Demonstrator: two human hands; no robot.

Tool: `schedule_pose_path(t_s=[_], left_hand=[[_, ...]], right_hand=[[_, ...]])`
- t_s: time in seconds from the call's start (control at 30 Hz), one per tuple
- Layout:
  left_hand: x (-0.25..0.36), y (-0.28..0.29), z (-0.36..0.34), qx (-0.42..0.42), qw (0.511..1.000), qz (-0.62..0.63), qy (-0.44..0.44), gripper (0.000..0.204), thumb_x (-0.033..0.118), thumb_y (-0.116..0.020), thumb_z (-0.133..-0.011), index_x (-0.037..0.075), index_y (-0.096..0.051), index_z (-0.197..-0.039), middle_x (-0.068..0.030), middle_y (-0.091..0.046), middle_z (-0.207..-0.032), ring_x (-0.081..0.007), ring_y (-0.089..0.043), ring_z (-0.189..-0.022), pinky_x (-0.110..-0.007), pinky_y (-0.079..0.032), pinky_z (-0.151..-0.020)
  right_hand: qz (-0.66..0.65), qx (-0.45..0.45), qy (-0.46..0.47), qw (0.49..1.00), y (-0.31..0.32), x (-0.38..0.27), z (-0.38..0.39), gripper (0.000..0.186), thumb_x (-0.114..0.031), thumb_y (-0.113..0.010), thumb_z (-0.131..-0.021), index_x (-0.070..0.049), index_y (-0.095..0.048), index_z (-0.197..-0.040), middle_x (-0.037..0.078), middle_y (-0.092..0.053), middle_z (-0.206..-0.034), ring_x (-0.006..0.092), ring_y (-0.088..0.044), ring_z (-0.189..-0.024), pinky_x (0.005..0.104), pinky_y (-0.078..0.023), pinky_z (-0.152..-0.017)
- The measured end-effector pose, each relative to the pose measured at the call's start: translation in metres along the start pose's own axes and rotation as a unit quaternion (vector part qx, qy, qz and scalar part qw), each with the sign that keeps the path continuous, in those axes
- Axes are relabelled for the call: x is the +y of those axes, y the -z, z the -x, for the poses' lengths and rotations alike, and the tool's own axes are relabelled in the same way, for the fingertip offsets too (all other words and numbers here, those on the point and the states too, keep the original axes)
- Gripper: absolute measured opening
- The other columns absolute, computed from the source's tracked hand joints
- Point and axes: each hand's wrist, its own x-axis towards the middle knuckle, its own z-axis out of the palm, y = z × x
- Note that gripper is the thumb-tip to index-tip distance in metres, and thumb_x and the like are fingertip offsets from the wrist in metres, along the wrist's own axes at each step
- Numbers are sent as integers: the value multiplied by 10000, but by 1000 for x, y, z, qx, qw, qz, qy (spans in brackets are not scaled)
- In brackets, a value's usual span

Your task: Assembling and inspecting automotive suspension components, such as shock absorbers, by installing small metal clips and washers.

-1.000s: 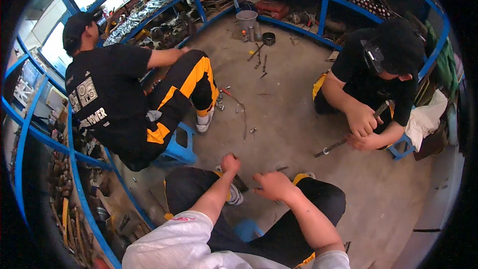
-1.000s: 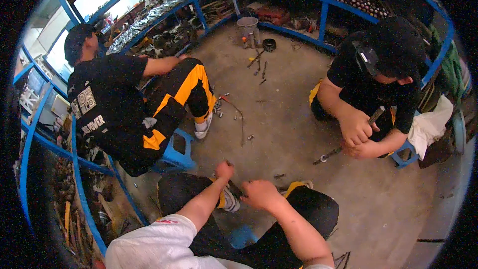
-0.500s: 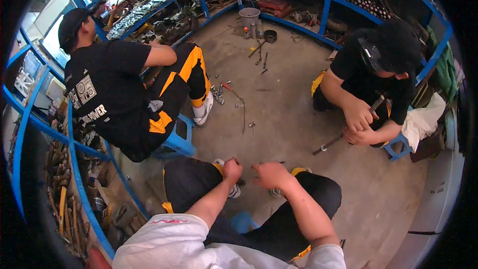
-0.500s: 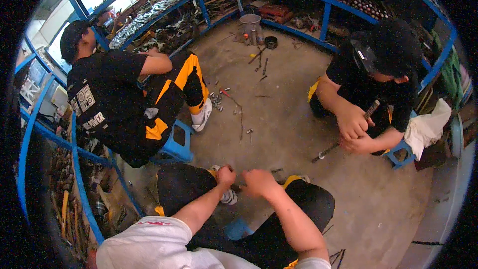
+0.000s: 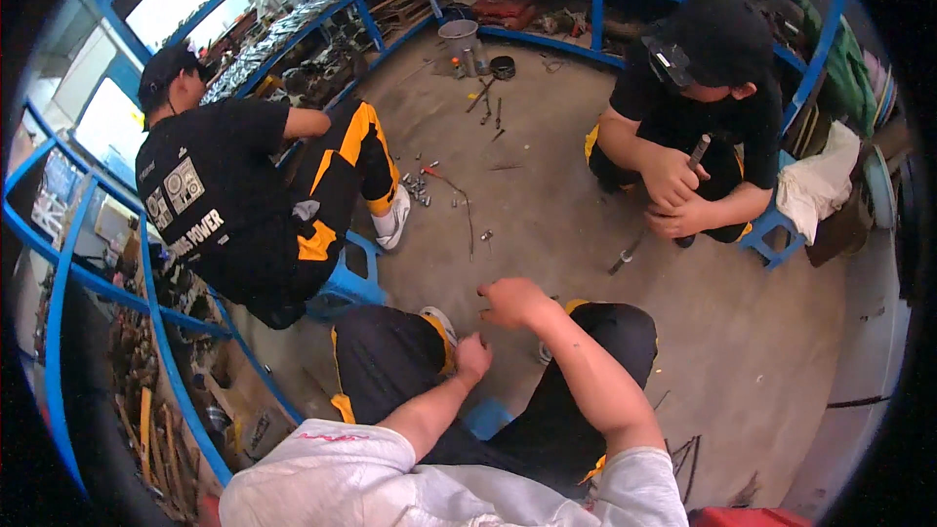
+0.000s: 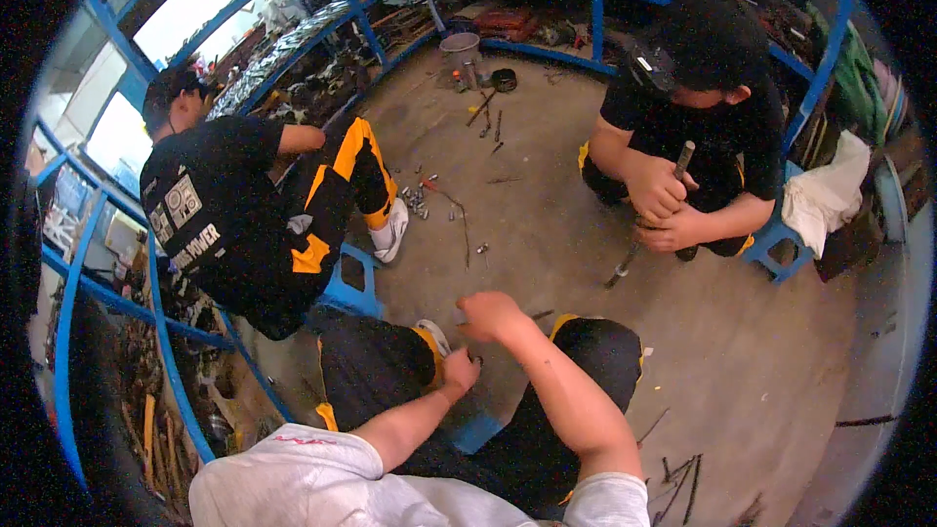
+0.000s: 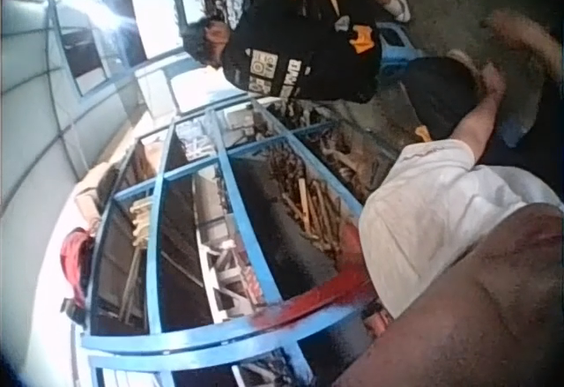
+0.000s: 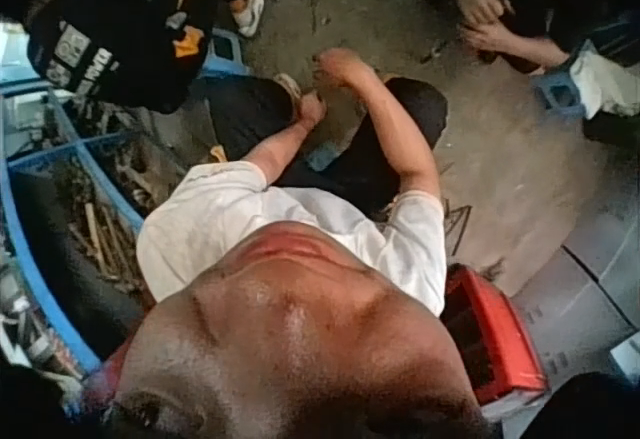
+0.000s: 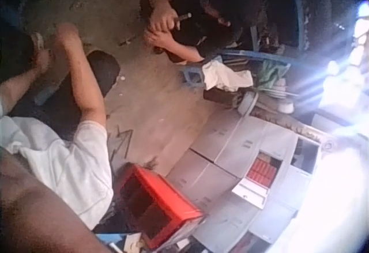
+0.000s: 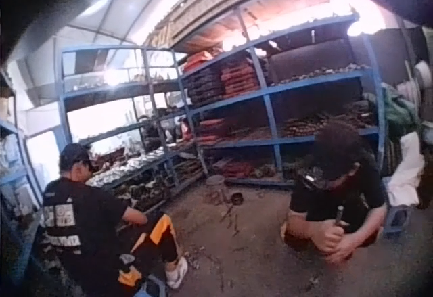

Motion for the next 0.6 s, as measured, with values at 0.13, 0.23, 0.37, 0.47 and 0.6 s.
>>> schedule_pose_path(t_s=[0.13, 0.23, 0.37, 0.47, 0.6], left_hand=[[2, 4, -3, 14, 999, 2, 30, 241, 280, -626, -803, 65, -645, -909, -164, -671, -875, -363, -651, -856, -459, -521, -766], [-6, 6, -19, 28, 998, -18, 61, 219, 257, -614, -796, 63, -648, -894, -163, -670, -866, -371, -654, -829, -463, -526, -742], [-34, 3, -58, 42, 995, 81, 46, 233, 244, -614, -780, 57, -650, -913, -187, -672, -878, -372, -656, -834, -468, -524, -762], [-33, 19, -83, 13, 996, 64, 65, 245, 243, -622, -770, 56, -651, -927, -197, -674, -888, -375, -654, -855, -469, -521, -777], [-37, 30, -117, 25, 991, 88, 94, 253, 247, -624, -769, 57, -648, -934, -191, -675, -909, -384, -643, -900, -462, -507, -802]], right_hand=[[15, 3, 8, 1000, -3, -13, -9, 481, -339, -648, -788, -68, -586, -1180, 196, -659, -1004, 368, -629, -943, 454, -514, -796], [5, 0, 21, 1000, -6, -25, -4, 469, -351, -649, -789, -68, -586, -1158, 186, -658, -974, 377, -633, -916, 460, -516, -781], [0, 3, 20, 1000, -13, -27, -1, 445, -352, -649, -794, -65, -586, -1127, 180, -657, -961, 376, -637, -894, 464, -518, -764], [4, -12, 0, 1000, -20, -25, 5, 431, -349, -649, -799, -64, -586, -1115, 179, -658, -958, 369, -638, -886, 462, -517, -757], [19, 3, 1, 1000, -28, -23, 14, 384, -346, -638, -833, -67, -598, -1093, 163, -675, -921, 357, -652, -874, 457, -523, -757]])
